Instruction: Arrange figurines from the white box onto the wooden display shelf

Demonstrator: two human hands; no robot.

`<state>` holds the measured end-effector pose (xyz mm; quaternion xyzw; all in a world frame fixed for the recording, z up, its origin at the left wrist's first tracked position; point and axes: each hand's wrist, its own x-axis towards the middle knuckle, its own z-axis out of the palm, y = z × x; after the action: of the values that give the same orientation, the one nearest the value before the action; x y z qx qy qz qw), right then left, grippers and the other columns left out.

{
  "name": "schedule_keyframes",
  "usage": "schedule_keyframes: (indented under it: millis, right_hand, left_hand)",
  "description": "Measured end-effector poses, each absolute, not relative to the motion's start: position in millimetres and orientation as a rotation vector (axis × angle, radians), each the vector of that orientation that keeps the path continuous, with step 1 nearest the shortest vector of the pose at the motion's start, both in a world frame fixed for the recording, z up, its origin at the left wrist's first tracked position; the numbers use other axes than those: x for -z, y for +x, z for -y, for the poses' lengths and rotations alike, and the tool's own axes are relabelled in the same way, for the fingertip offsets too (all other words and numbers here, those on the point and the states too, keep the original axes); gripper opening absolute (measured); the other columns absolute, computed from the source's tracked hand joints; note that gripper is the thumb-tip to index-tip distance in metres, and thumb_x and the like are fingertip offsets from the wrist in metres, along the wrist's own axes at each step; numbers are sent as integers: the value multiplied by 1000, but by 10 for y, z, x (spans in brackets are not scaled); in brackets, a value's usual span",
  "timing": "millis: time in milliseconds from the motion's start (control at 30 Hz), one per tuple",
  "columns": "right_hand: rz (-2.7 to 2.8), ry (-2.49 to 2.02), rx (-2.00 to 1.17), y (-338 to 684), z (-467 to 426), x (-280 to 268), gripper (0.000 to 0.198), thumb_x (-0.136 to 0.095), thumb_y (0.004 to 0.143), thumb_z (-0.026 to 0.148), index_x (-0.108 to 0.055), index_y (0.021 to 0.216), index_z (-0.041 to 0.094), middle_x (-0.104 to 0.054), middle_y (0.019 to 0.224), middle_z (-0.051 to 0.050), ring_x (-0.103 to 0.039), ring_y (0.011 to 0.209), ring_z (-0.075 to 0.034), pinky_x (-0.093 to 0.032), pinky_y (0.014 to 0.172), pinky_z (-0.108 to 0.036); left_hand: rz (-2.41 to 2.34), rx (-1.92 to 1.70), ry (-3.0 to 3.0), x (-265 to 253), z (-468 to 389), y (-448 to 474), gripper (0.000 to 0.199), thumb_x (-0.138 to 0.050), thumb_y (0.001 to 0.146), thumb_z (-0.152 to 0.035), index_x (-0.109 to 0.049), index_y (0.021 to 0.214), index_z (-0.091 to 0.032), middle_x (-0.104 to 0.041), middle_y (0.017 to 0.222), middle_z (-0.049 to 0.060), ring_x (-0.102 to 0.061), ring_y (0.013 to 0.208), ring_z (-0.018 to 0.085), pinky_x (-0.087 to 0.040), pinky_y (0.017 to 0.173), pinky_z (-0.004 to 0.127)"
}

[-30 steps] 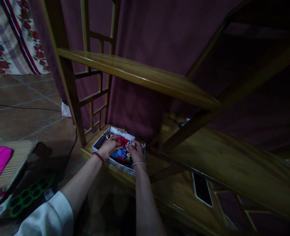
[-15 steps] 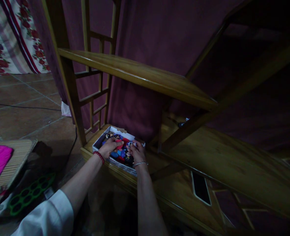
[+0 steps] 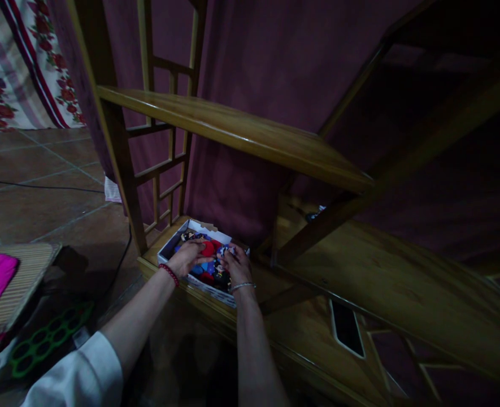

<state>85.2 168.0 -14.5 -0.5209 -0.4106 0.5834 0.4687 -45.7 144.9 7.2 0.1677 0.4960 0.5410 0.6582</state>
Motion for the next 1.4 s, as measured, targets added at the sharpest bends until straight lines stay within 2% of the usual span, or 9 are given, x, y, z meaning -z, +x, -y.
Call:
schedule_keyframes:
  millis: [200,467,633,867,1033,1400]
  right_hand:
    - [981,-1292,-1424,830,-1686,132,33,-59,59,31,-52,90,19,-62,74,1,-63,64,-14,-48,52,-21]
    - [1120,-1323,-1388,833,-1686,205,33,-57,59,35,-56,87,19,-61,67,3,-58,60,-12,-45,49,-20]
    - [1144,-1356,-1321,865,-1720,248,32,-56,58,36,-56,85,19,-60,68,2,-57,59,-12,-44,49,-20]
    - [1079,-1410,-1289,879,-1731,255,31,-55,58,36,-54,84,19,-61,76,0,-59,63,-14,-47,52,-22]
    - [1118,-1403,-1300,894,-1726,263,31,-55,57,37,-53,83,20,-60,70,2,-59,61,-14,-46,50,-23]
    - [1099,-1435,-1305,933,-1709,199,26,-54,61,29,-53,85,19,-61,67,1,-60,59,-13,-46,47,-20]
  left_hand:
    - [-1080,-1254,323,-99,-1452,-473,18,-43,76,-6,-57,85,-11,-64,71,7,-63,64,15,-53,63,31]
    - [-1085,-1210,341,-78,-1446,-449,21,-43,74,-5,-58,87,-12,-65,71,6,-62,62,14,-52,63,29]
    - [-1192,-1195,364,-65,-1456,-440,16,-47,71,-5,-58,80,-13,-63,65,4,-61,59,14,-51,62,28]
    - [-1389,-1088,495,39,-1491,-331,7,-47,76,-16,-54,73,-15,-59,61,2,-57,54,13,-49,57,28]
    - [-1349,-997,590,-10,-1455,-210,10,-48,75,-15,-55,68,-16,-60,59,4,-55,49,15,-46,48,27]
    - [-1415,-1037,550,16,-1459,-139,4,-50,74,-16,-53,72,-16,-56,63,2,-56,60,15,-49,51,26]
